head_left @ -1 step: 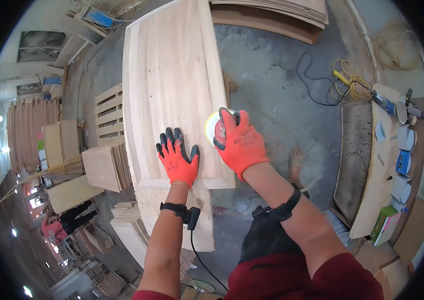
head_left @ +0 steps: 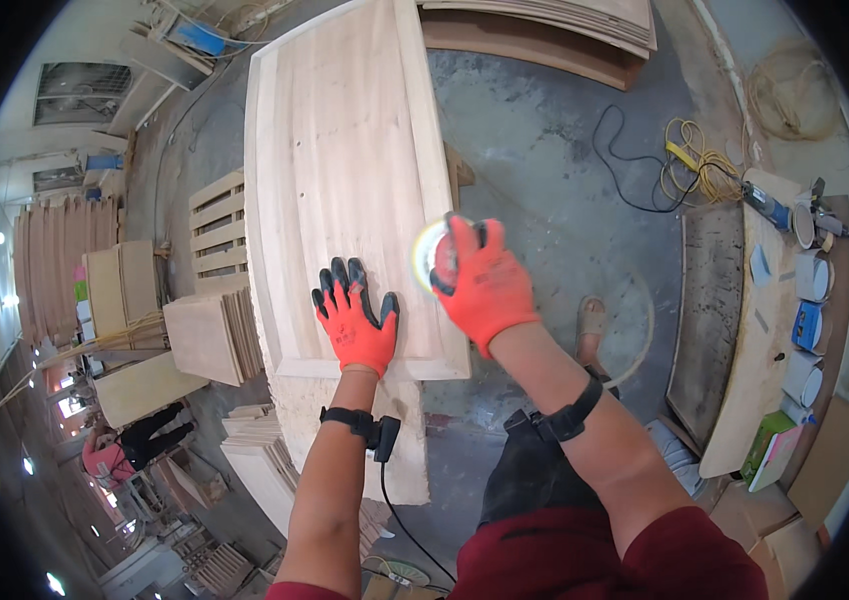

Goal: The person uses an orbital sander to smooth the surface of a large wooden panel. They systematically move the sander across the panel's surface and edges, then briefly wipe the surface with a cloth.

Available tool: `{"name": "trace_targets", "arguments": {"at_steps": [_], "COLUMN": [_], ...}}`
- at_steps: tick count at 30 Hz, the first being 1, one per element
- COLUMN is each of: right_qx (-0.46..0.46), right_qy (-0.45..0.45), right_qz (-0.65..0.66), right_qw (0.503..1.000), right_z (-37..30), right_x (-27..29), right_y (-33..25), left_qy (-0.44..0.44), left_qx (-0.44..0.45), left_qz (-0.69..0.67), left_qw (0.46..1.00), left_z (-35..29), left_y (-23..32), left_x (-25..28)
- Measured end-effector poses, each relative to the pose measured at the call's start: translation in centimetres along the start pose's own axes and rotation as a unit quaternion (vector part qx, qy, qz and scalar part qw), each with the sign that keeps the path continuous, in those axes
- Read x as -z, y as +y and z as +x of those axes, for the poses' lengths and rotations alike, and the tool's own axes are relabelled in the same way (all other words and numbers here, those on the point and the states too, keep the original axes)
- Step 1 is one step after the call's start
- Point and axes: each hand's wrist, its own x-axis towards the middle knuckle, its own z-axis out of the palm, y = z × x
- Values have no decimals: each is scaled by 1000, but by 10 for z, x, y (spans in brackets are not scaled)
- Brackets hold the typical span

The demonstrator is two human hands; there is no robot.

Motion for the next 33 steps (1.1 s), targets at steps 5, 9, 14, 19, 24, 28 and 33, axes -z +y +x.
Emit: {"name": "trace_targets", "arguments": {"at_steps": [5, 9, 14, 19, 24, 28, 33], "right_qx": [-87, -183, -196, -10, 38, 72, -199], "right_qy": [-51, -198, -110, 80, -8, 158, -159], "right_qz": [553, 809, 676, 164, 14, 299, 732], "right_qw": [827, 522, 702, 983, 999, 938, 632], "right_z": [47, 71, 70, 51, 70, 108, 138], "right_x": [-68, -108, -87, -8, 25, -21, -60], "right_y": [118, 132, 118, 44, -3, 73, 112], "left_qy": [27, 67, 20, -9, 3, -42, 19], "left_qx": [-20, -73, -42, -12, -26, 8, -52], "left_qz": [9, 6, -3, -25, -12, -21, 5], "left_qw": [999, 995, 999, 1000, 1000, 999, 998], "left_z": [1, 8, 3, 5, 8, 5, 13], "left_y": [-5, -1, -1, 1, 3, -1, 5], "left_x": [-5, -4, 1, 5, 7, 6, 7]}}
